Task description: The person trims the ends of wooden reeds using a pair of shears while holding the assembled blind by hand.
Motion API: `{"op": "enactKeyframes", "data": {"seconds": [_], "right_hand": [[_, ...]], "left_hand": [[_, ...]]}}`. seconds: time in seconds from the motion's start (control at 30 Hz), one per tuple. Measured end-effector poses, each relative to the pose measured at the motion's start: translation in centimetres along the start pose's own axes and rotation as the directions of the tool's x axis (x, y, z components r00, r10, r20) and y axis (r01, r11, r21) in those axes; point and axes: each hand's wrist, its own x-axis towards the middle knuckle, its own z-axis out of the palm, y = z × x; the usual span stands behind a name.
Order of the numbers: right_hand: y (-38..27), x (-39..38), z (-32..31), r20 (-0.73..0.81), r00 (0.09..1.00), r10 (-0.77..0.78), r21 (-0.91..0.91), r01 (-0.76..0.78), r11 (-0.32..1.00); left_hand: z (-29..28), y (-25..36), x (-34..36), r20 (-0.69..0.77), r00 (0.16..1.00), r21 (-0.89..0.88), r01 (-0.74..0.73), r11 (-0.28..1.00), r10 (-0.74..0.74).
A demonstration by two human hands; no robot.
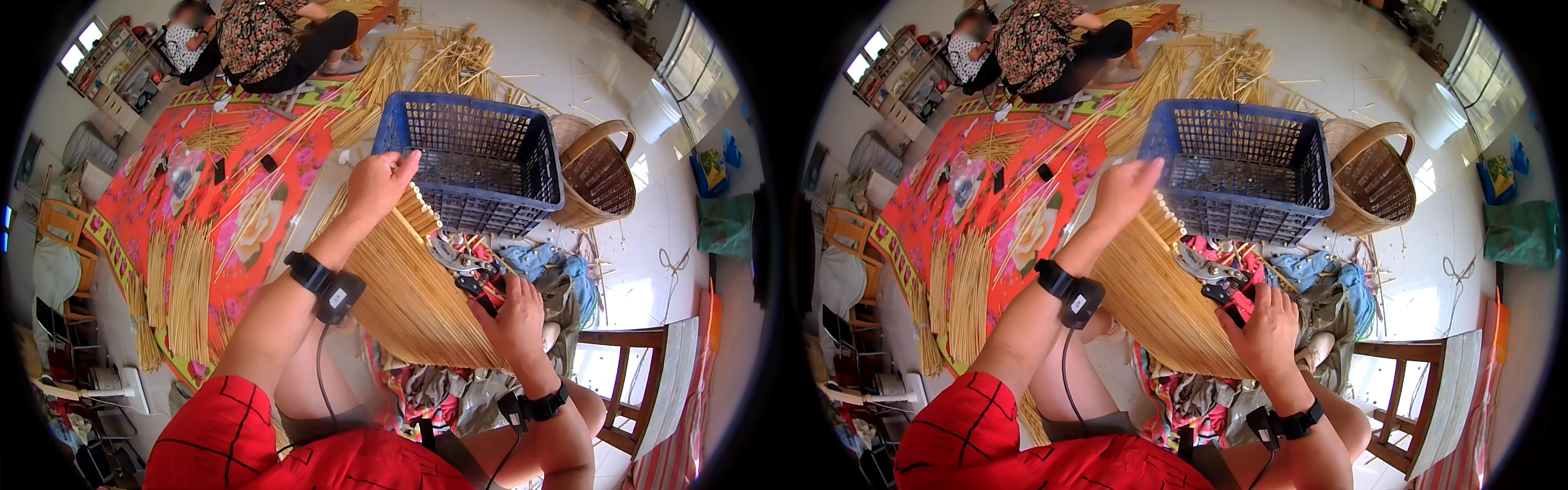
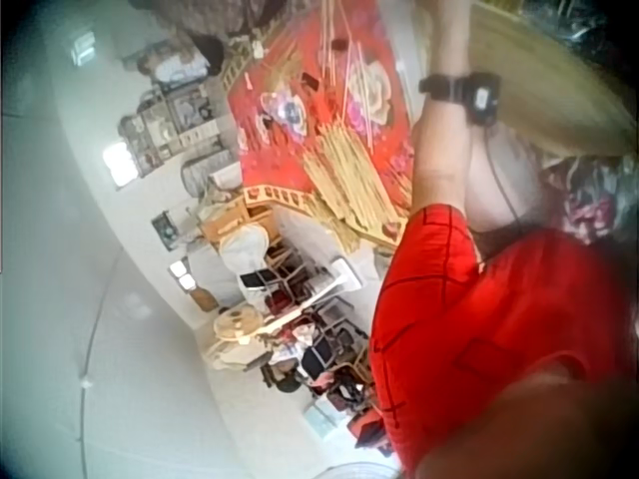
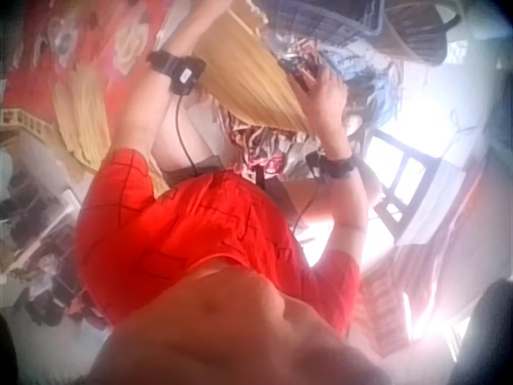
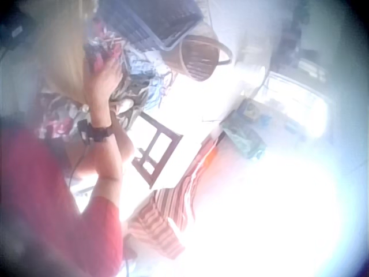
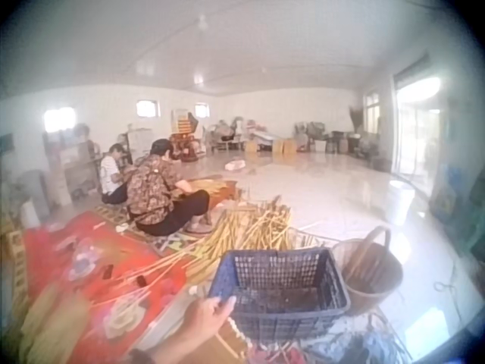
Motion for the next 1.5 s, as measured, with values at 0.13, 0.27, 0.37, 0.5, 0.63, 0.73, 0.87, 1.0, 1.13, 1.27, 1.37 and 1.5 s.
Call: {"op": "enactKeyframes", "data": {"seconds": [0.13, 0.27, 0.37, 0.5, 0.63, 0.73, 0.87, 1.0, 1.13, 1.27, 1.37, 1.5], "right_hand": [[-0.3, 0.1, 0.0, 0.016, 1.000, 0.006, -0.008, -0.005, 1.000], [0.1, -0.5, 1.0, 0.101, 0.992, 0.069, 0.078, -0.077, 0.994], [0.1, -0.8, 1.0, 0.243, 0.948, 0.206, 0.227, -0.262, 0.938], [0.1, 0.1, -0.3, 0.179, 0.948, 0.262, 0.247, -0.302, 0.921], [0.2, 0.1, -0.8, 0.063, 0.992, 0.114, 0.107, -0.120, 0.987], [0.2, -0.2, 0.0, 0.057, 0.993, 0.099, 0.110, -0.105, 0.988], [0.0, 0.3, -0.2, 0.111, 0.987, 0.118, 0.119, -0.132, 0.984], [-0.2, 0.4, -0.3, 0.144, 0.980, 0.134, 0.158, -0.157, 0.975], [-0.7, 0.4, -0.5, 0.120, 0.983, 0.136, 0.155, -0.154, 0.976], [-0.9, 0.7, -0.4, 0.124, 0.981, 0.148, 0.174, -0.168, 0.970], [-0.8, 0.7, 0.0, 0.130, 0.981, 0.147, 0.173, -0.169, 0.970], [-0.7, 0.7, 0.5, 0.095, 0.989, 0.117, 0.131, -0.129, 0.983]], "left_hand": [[0.0, 0.1, 0.0, 0.013, 1.000, -0.007, 0.009, 1.000, -0.009], [0.0, 0.2, 0.0, 0.004, 1.000, -0.021, 0.012, 1.000, -0.011], [0.0, -0.3, 0.1, -0.002, 1.000, -0.025, 0.008, 1.000, -0.008], [0.0, -0.6, 0.0, 0.000, 1.000, -0.020, -0.001, 1.000, 0.001], [-0.1, -0.4, -0.1, 0.004, 1.000, -0.007, 0.003, 1.000, -0.003], [-0.1, -0.3, -0.1, -0.003, 1.000, -0.005, -0.007, 1.000, 0.007], [-0.1, -0.2, -0.2, -0.004, 1.000, -0.007, -0.006, 1.000, 0.006], [-0.2, -0.2, -0.2, -0.009, 1.000, 0.005, -0.013, 1.000, 0.013], [-0.3, 0.3, -0.3, 0.008, 1.000, 0.019, 0.007, 1.000, -0.007], [-0.1, 0.6, -0.7, -0.030, 0.999, -0.006, -0.020, 1.000, 0.020], [-0.1, 0.7, -0.8, -0.057, 0.998, -0.010, -0.039, 0.999, 0.038], [0.3, 0.5, -0.8, -0.079, 0.996, 0.016, -0.040, 0.999, 0.041]]}}
